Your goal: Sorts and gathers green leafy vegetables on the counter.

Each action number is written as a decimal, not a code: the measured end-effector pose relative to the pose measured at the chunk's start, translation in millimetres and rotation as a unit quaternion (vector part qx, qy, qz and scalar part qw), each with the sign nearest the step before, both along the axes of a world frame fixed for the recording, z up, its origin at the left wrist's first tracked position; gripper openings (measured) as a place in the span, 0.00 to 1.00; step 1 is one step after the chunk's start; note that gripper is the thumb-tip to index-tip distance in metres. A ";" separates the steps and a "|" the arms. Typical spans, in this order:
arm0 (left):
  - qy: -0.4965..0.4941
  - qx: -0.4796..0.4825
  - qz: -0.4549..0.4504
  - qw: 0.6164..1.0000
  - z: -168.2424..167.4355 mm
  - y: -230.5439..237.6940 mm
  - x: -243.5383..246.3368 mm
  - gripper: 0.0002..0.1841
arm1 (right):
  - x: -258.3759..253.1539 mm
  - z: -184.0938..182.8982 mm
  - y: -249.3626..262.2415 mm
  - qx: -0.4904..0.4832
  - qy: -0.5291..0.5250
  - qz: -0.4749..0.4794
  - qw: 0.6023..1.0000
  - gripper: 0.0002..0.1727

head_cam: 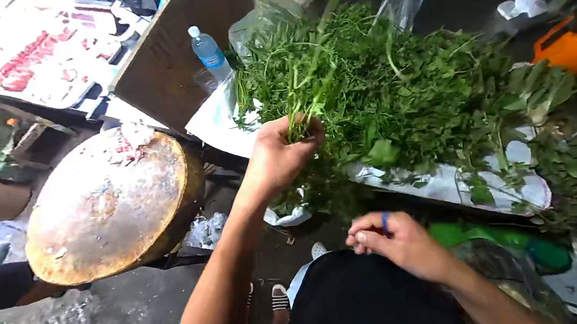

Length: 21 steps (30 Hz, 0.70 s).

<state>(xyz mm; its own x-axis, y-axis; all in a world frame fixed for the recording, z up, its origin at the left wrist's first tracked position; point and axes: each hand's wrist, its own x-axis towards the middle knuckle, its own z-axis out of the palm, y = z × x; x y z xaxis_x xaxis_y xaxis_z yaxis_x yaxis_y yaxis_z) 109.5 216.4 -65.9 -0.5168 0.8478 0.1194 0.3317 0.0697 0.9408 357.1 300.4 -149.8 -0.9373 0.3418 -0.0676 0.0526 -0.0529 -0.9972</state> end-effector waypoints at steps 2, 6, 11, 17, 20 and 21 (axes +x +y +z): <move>0.057 -0.048 -0.047 0.996 11.7 -0.5 -1.0 0.03 | -6.1 15.5 7.2 0.217 0.132 -0.080 0.964 0.10; 0.078 0.012 -0.070 0.994 16.8 -5.8 16.8 0.04 | -83.3 26.4 23.5 0.331 0.227 -0.185 0.897 0.15; -0.146 0.185 0.117 0.965 -47.5 -18.7 12.8 0.12 | -112.9 34.0 26.0 0.069 0.153 -0.218 0.961 0.09; -0.215 0.180 0.187 0.941 -95.4 0.2 38.1 0.29 | -126.8 15.0 30.4 0.210 0.013 -0.134 0.968 0.13; -0.165 0.112 0.298 0.933 -96.9 33.6 51.6 0.14 | -116.0 11.9 30.7 0.342 -0.035 0.040 0.938 0.22; -0.161 0.099 0.339 0.922 -98.1 42.9 50.7 0.14 | -106.4 6.2 33.5 0.353 -0.027 0.076 0.932 0.25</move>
<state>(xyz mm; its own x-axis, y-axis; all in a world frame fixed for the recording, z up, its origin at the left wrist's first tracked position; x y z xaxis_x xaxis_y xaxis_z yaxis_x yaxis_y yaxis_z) 160.1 259.3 -164.0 -0.9552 0.2956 -0.0157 -0.0243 -0.0255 0.9994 250.7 333.9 -143.6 -0.9803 0.1826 0.0754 0.0572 0.6280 -0.7761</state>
